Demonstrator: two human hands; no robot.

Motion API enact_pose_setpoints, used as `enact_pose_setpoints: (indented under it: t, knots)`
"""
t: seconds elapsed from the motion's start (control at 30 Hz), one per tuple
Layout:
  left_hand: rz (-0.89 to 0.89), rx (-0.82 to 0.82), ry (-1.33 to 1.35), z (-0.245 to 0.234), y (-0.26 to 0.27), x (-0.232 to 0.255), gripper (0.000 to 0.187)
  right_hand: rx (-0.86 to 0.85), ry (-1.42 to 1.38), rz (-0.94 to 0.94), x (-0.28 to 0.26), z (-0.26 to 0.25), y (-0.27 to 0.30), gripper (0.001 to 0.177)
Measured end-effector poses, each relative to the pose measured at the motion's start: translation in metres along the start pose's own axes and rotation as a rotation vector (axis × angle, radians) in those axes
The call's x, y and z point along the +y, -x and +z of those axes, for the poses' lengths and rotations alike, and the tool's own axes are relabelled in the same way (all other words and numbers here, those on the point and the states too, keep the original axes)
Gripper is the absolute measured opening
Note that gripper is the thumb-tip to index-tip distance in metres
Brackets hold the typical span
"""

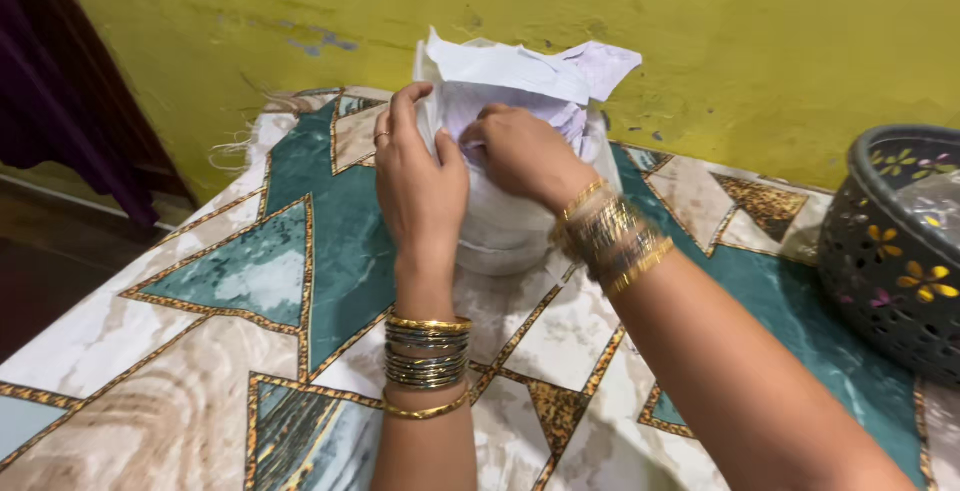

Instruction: The person repeatedly picks up small pieces of paper from a patterned tablecloth, folds or crumples them, and places them into a white bucket lined with a plastic bag. The person continues this process until the bucket is full, then closes the bag and secures the bucket lid.

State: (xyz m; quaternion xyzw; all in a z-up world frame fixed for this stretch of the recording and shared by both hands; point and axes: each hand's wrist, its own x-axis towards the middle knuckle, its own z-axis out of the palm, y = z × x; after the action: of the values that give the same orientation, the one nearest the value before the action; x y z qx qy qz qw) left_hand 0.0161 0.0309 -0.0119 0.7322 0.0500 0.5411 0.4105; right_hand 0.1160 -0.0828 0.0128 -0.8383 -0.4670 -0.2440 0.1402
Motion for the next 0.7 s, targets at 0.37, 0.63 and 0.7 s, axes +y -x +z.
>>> enact_pose_setpoints:
  t: [0.37, 0.63, 0.7]
  knots:
    - [-0.093, -0.119, -0.137, 0.004, 0.005, 0.017, 0.051, 0.833, -0.593, 0.447, 0.111, -0.024, 0.088, 0.025]
    - [-0.121, -0.187, -0.130, 0.011, 0.005, 0.003, 0.042, 0.100, -1.492, 1.105, 0.129, 0.018, 0.100, 0.039]
    - [-0.034, -0.132, -0.150, 0.015, 0.004, -0.003, 0.043, 0.087, -1.624, 0.990, 0.134, 0.022, 0.093, 0.040]
